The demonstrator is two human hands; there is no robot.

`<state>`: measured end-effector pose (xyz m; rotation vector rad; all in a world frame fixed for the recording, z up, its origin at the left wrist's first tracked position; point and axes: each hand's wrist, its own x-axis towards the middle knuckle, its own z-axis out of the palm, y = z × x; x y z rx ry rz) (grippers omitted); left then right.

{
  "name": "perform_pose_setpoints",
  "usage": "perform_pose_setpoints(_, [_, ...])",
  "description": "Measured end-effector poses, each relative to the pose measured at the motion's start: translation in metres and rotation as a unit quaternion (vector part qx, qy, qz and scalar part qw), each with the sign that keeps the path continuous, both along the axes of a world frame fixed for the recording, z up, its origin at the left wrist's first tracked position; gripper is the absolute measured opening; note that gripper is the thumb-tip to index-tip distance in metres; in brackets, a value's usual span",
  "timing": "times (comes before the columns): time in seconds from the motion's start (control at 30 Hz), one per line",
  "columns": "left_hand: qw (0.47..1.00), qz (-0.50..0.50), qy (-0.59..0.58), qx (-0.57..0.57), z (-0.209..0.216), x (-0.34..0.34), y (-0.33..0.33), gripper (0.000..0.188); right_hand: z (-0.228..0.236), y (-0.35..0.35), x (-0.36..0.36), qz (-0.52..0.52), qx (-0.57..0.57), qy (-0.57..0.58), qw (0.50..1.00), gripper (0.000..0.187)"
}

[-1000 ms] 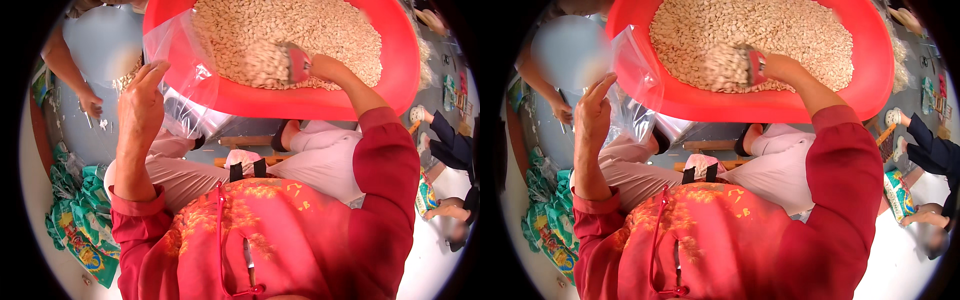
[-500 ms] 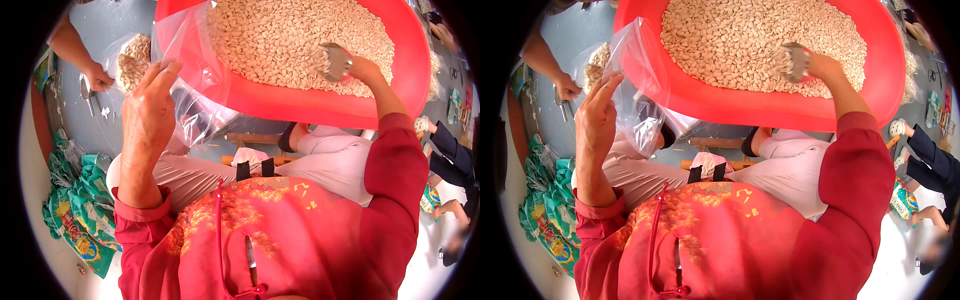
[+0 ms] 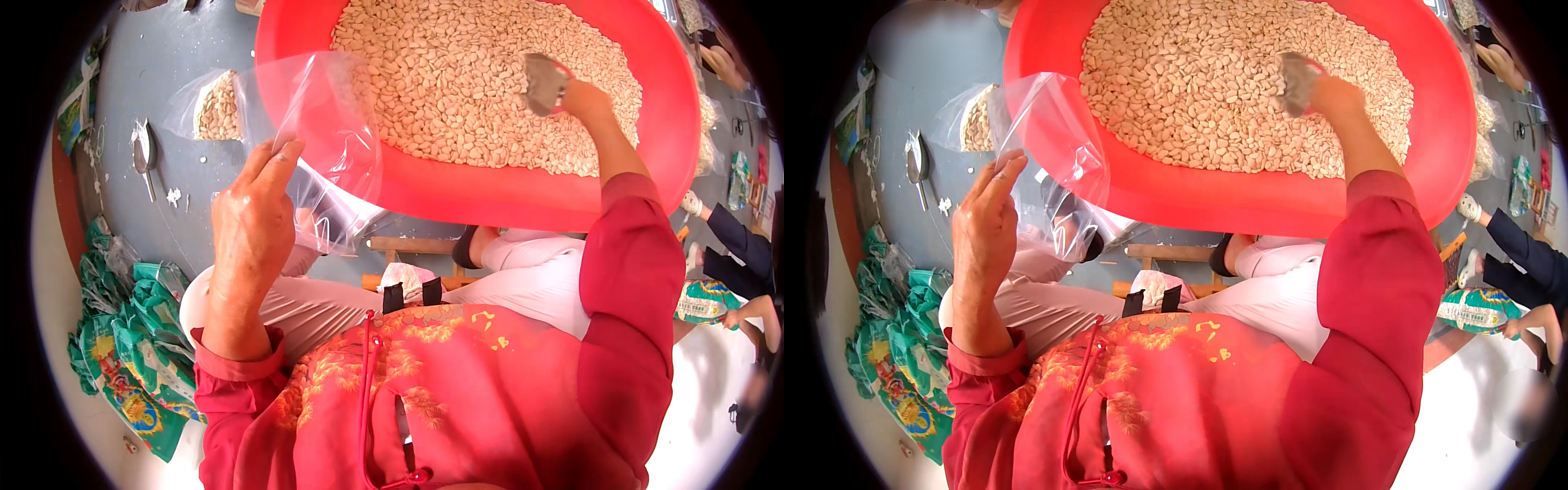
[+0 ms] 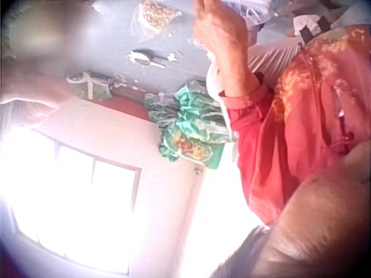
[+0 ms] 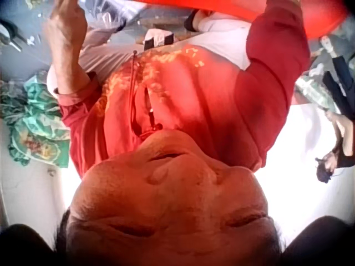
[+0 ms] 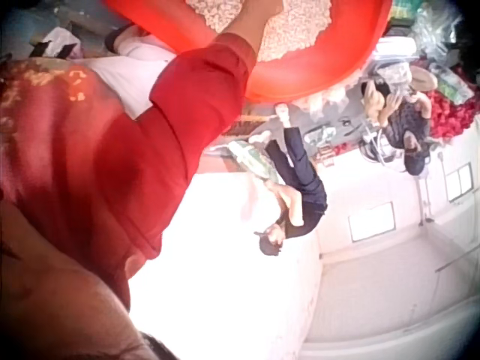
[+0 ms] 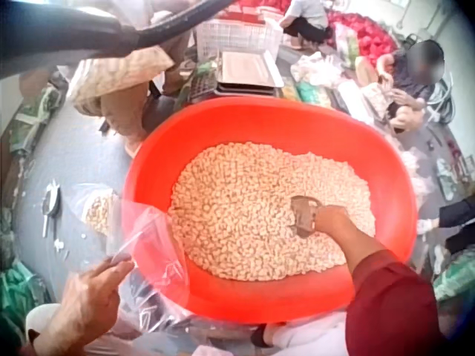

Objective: The person scoops peanuts from a large red basin into small clear plastic bags using a metal scoop. They then place the filled bags on the floor beside them. The task is performed while sitting on the floor in a room with other people also engaged in similar packaging work.

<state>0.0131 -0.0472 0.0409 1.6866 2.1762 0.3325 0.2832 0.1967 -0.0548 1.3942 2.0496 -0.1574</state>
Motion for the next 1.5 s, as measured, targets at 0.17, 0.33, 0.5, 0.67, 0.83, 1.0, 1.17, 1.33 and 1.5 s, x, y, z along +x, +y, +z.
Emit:
perform_pose_setpoints(0.17, [1.000,-0.005,0.006,-0.003,-0.005,0.001,0.011,0.040,-0.021,-0.016,-0.025,0.044,-0.104,0.045,0.993,0.041])
perform_pose_setpoints(0.33, [0.998,-0.015,0.046,0.044,-0.021,-0.012,0.023,0.041,0.014,-0.041,-0.029,0.098,-0.098,0.129,0.982,0.026])
perform_pose_setpoints(0.5, [0.991,0.032,0.110,0.065,-0.089,-0.075,0.032,0.046,0.075,-0.037,0.031,0.031,-0.013,0.174,0.984,0.025])
perform_pose_setpoints(0.67, [0.964,0.236,-0.073,-0.097,-0.101,-0.052,0.027,0.041,0.065,-0.062,0.131,-0.184,0.013,0.285,0.941,0.031])
perform_pose_setpoints(0.83, [0.924,0.289,-0.237,-0.084,-0.140,-0.058,0.026,0.035,-0.028,-0.163,0.209,-0.416,0.023,0.548,0.725,0.038])
perform_pose_setpoints(1.0, [0.822,0.404,-0.391,-0.088,-0.158,-0.047,0.024,0.022,-0.035,-0.188,0.196,-0.430,0.088,0.582,0.685,0.041])
perform_pose_setpoints(1.17, [0.795,0.438,-0.408,-0.095,-0.163,-0.060,0.020,0.020,0.023,-0.199,0.181,-0.324,0.080,0.472,0.816,0.039])
perform_pose_setpoints(1.33, [0.769,0.449,-0.443,-0.103,-0.174,-0.073,0.016,0.021,0.016,-0.191,0.176,-0.341,0.064,0.476,0.808,0.036])
perform_pose_setpoints(1.5, [0.756,0.438,-0.470,-0.127,-0.169,-0.056,0.027,0.018,-0.002,-0.185,0.184,-0.370,0.104,0.415,0.825,0.040])
